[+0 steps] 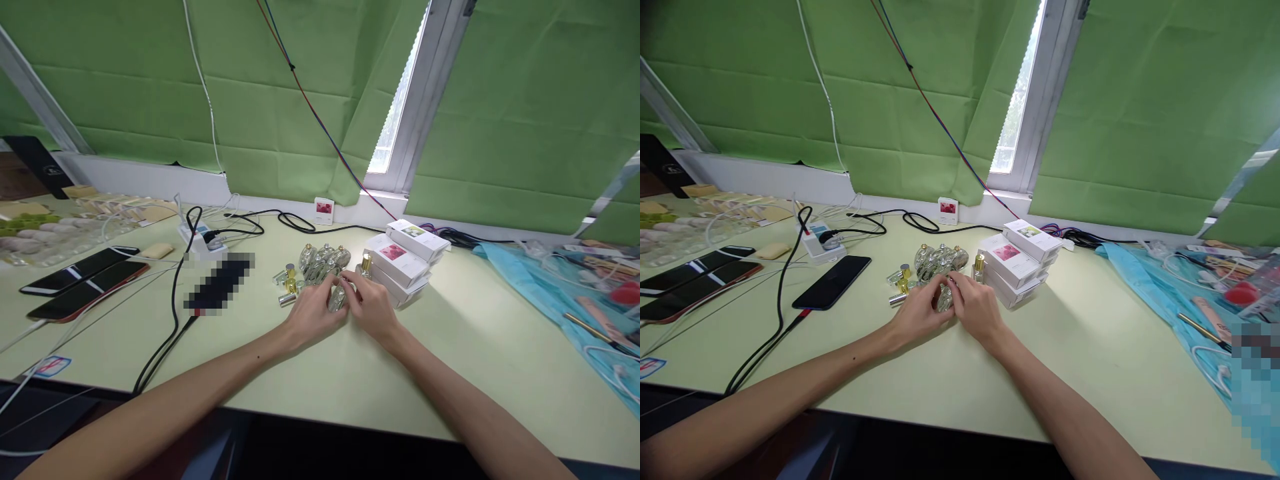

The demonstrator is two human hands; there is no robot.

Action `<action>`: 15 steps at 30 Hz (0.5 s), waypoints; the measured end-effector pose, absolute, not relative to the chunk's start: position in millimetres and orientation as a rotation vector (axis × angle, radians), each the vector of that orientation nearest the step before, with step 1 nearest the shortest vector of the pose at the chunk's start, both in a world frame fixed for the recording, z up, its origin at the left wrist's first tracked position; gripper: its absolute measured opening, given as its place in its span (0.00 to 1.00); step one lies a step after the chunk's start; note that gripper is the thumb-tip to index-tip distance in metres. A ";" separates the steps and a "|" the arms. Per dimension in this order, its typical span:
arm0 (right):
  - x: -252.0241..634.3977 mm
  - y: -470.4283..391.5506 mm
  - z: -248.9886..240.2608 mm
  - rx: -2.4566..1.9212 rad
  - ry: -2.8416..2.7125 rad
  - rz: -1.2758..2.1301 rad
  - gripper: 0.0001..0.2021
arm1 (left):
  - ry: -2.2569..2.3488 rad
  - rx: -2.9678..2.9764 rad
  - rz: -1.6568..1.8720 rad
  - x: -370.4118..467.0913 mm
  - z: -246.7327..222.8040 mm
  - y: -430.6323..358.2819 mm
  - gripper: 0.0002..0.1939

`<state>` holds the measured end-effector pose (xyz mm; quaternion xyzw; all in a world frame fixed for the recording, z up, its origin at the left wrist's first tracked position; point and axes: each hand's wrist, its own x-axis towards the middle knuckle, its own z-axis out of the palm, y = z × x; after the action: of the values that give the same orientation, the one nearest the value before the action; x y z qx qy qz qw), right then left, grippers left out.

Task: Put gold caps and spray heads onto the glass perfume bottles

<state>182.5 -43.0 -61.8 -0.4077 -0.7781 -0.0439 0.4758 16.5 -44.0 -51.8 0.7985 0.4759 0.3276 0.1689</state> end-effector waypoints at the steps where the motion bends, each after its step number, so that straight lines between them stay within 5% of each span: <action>1: 182.7 -42.9 -62.0 -0.993 -1.903 -0.107 0.11 | 1.351 2.259 0.931 16.4 -51.7 -44.2 0.11; 15: 183.1 -44.3 -61.5 -1.011 -1.906 -0.121 0.11 | 1.330 2.225 0.929 15.7 -52.7 -44.5 0.12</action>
<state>183.1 -44.3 -61.5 -0.4127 -0.7782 -0.0495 0.4709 15.7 -44.5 -52.7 0.7929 0.4740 0.3311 0.1924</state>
